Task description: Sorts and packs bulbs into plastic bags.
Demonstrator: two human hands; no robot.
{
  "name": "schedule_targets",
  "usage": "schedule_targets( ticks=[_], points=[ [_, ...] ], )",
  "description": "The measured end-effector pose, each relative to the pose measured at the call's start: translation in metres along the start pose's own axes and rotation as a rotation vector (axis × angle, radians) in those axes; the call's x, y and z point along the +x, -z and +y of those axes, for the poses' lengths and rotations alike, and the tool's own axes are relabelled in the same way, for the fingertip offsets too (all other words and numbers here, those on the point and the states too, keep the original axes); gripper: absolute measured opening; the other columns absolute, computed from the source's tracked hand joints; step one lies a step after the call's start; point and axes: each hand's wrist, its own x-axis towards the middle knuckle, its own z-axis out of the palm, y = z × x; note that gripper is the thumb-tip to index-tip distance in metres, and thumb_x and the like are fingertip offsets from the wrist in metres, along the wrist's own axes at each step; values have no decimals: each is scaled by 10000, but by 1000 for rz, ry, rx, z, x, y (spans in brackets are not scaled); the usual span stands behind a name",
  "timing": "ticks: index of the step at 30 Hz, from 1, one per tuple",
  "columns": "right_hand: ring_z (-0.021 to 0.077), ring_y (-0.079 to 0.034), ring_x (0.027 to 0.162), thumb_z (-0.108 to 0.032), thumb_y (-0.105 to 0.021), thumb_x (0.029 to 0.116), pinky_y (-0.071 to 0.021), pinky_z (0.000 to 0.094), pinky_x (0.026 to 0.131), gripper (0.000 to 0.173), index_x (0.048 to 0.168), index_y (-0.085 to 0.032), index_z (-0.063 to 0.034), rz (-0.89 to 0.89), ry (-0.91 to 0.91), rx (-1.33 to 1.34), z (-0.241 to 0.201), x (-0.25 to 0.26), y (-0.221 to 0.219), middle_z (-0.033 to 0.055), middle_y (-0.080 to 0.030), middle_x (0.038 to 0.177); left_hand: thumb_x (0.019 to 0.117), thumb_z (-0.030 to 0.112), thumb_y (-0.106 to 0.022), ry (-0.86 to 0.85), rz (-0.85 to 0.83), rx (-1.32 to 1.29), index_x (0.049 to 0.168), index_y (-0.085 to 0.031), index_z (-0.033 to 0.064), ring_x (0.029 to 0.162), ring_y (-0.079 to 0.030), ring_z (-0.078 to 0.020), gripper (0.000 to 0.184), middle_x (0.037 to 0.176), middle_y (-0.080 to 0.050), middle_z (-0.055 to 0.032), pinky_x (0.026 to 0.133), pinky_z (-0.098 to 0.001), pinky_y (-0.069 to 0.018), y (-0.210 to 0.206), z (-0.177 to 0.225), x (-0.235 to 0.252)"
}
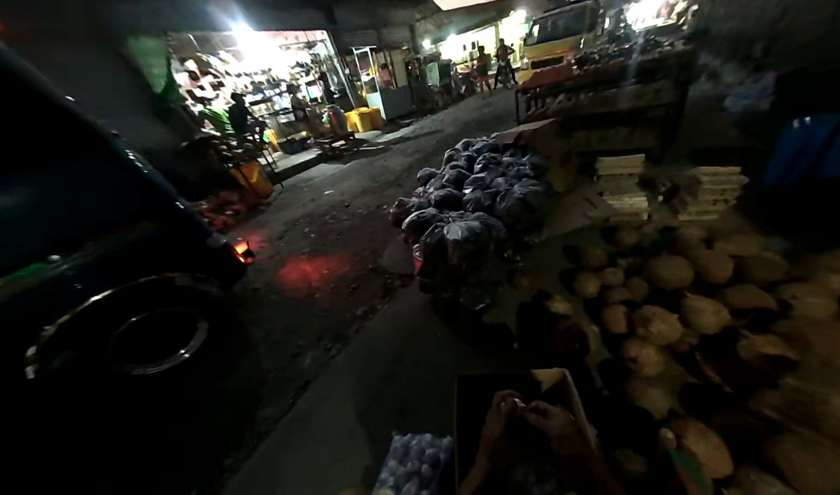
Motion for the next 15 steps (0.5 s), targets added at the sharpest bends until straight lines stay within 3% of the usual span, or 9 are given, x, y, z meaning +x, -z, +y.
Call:
schedule_targets(
  ticks=[2,4,6,8,10,11,12,15],
  points=[
    [135,-629,747,-164,-606,1017,-551,339,699,186,1049,-685,1,59,25,-116,-6,-3,-6,73,-671,862,1078,299,-418,-12,-1,69,1309,-542,-9,866,-644,-110,405,1019,-666,-70,777,-305,-570,1,8,0],
    [182,-662,909,-211,-590,1035,-559,399,849,260,1146,-689,2,134,65,-298,-21,-4,-11,123,-699,1007,1078,229,-415,-58,43,55,1290,-565,-39,965,-641,-120,373,1090,-669,-95,884,-328,-558,0,18,3],
    [243,-676,988,-304,-534,1060,-556,460,918,381,1212,-675,15,208,67,-454,-15,-9,-10,175,-700,1086,1121,291,-332,95,182,-88,1268,-576,-5,856,-648,-107,411,983,-668,-66,798,-312,-576,-6,30,-5],
    [266,-674,967,-363,-516,1072,-546,476,905,432,1194,-694,12,253,34,-528,-6,-5,-6,189,-694,1071,1108,490,-234,352,290,-378,1026,-601,60,601,-574,-112,570,720,-588,-23,575,-276,-529,-1,26,6],
    [281,-672,1037,-287,-539,1062,-529,487,966,353,1242,-672,-13,179,92,-575,4,5,2,189,-691,1132,1067,603,-154,493,180,-584,933,-564,81,512,-493,-105,676,625,-500,5,491,-240,-455,10,20,12],
    [281,-668,1060,-240,-552,1053,-527,489,973,348,1337,-633,-56,153,127,-566,7,6,3,179,-683,1183,1055,627,-134,529,116,-630,946,-557,82,505,-480,-101,699,621,-480,9,481,-227,-443,13,17,9],
    [260,-681,1017,-227,-561,1052,-555,471,923,372,1395,-599,-88,156,168,-550,9,5,2,161,-687,1175,1047,642,-130,550,72,-651,960,-559,78,496,-473,-96,714,620,-473,9,469,-217,-434,15,15,6],
    [160,-683,814,-242,-562,1056,-596,371,737,344,1371,-631,-125,173,307,-461,3,2,-2,95,-714,1078,1044,649,-145,565,12,-633,941,-569,76,473,-449,-81,720,609,-462,7,443,-200,-413,17,16,2]
  ],
)
